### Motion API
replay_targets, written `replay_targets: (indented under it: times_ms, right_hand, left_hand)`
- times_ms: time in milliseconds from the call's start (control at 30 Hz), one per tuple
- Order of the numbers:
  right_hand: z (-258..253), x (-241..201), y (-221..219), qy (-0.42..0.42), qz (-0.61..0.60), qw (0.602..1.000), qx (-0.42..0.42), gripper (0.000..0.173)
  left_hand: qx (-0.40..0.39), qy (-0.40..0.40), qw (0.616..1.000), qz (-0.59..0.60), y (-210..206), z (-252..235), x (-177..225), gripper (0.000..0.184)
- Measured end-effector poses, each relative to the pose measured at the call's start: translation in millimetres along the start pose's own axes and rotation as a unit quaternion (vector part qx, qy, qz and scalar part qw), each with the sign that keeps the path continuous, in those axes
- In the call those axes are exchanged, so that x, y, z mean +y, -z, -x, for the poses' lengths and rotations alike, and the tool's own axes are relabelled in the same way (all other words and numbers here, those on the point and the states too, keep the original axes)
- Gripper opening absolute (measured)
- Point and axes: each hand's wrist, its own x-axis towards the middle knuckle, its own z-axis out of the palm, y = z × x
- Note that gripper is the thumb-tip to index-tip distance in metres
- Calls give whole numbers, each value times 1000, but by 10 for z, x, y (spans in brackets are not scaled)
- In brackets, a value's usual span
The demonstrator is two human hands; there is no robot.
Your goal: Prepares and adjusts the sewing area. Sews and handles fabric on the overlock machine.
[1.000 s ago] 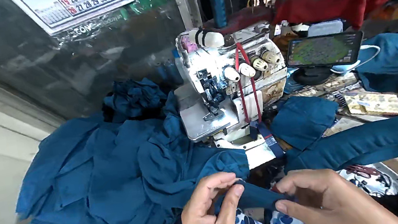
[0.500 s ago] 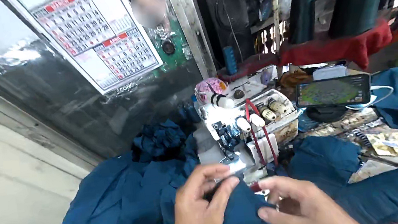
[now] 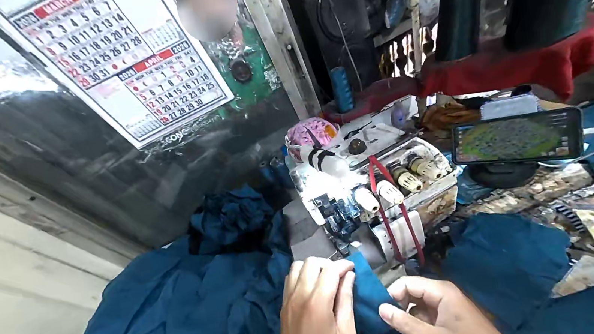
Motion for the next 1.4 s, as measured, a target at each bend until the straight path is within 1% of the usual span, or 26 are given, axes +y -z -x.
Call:
replay_targets:
  times_ms: [100, 167, 267, 333, 400, 467, 533, 633, 700, 733, 767, 800, 867, 900, 933, 1000, 1033, 1067, 1100, 1133, 1167, 1200, 1233, 1267, 1300, 1400]
  right_hand:
    - [-142, 44, -29, 17, 0, 1000, 26, 15]
    - [-171, 80, -57, 17, -2, 999, 35, 16]
    - [-65, 23, -70, 6, -14, 999, 42, 16]
    - [-72, 18, -108, 10, -32, 998, 57, 18]
    - [-192, 44, -193, 25, -40, 996, 82, 22]
    - [-396, 77, -282, 44, -22, 991, 124, 34]
    - [-562, 92, -329, 55, 7, 986, 157, 46]
    - [-577, 120, -334, 67, 32, 984, 161, 49]
    - [-460, 149, -314, 96, 36, 985, 142, 44]
    - [-388, 146, -301, 111, 31, 986, 120, 43]
    - [-323, 129, -285, 122, 23, 989, 81, 39]
    - [-275, 93, -268, 125, 18, 992, 29, 33]
    - [-202, -9, -242, 119, 16, 990, -73, 19]
    - [-175, -57, -243, 118, 11, 987, -112, 22]
    - [-150, -91, -250, 120, 0, 983, -140, 29]
    - [-119, -100, -234, 137, -25, 974, -177, 40]
    - [-119, -79, -189, 145, -34, 971, -187, 41]
    - [-132, -49, -127, 146, -43, 973, -173, 38]
    - [-168, -12, -54, 139, -51, 981, -124, 32]
    - [-237, 18, 8, 124, -53, 990, -41, 26]
    - [-326, 54, 47, 104, -44, 992, 57, 24]
    - [-385, 102, 73, 90, -21, 987, 130, 24]
    - [-386, 139, 79, 92, 3, 982, 167, 25]
    - [-337, 149, 70, 107, 24, 978, 177, 27]
    - [-256, 149, 50, 123, 28, 977, 170, 32]
    - [-33, 175, 18, 154, 4, 983, 101, 52]
  left_hand:
    - [16, -4, 1000, -13, -48, -4, -89, 22]
    - [11, -8, 1000, -20, -34, 8, -105, 23]
    - [7, 22, 1000, 14, 108, 66, -29, 21]
    - [33, 48, 998, 11, 64, 63, -19, 19]
    - [37, 55, 998, -19, -31, -49, -137, 20]
    - [12, 56, 998, -33, -46, -241, -325, 21]
    - [-18, 66, 996, -50, -65, -406, -450, 26]
    - [-73, 135, 982, -108, -53, -494, -476, 36]
    - [-112, 194, 963, -147, 17, -511, -422, 41]
    - [-119, 215, 957, -156, 47, -517, -418, 38]
    - [-110, 216, 956, -168, 80, -507, -435, 35]
    - [-82, 196, 960, -183, 117, -483, -472, 31]
    - [-12, 123, 970, -208, 208, -386, -552, 21]
    - [18, 87, 974, -208, 269, -300, -564, 17]
    - [42, 61, 977, -199, 335, -191, -521, 17]
    - [40, 48, 986, -155, 425, 91, -229, 18]
    - [32, 40, 989, -136, 381, 249, -59, 17]
    - [17, 37, 994, -98, 296, 377, 138, 17]
    - [10, 40, 998, -44, 171, 447, 327, 16]
    - [8, 53, 998, 16, 41, 462, 472, 17]
    - [-2, 74, 994, 80, -48, 443, 559, 18]
    - [-21, 103, 984, 141, -71, 426, 593, 18]
    - [-44, 127, 971, 196, -37, 423, 585, 19]
    - [-57, 145, 957, 243, 10, 440, 548, 21]
    - [-50, 158, 946, 279, 36, 485, 511, 21]
    - [40, 193, 913, 357, -17, 635, 497, 15]
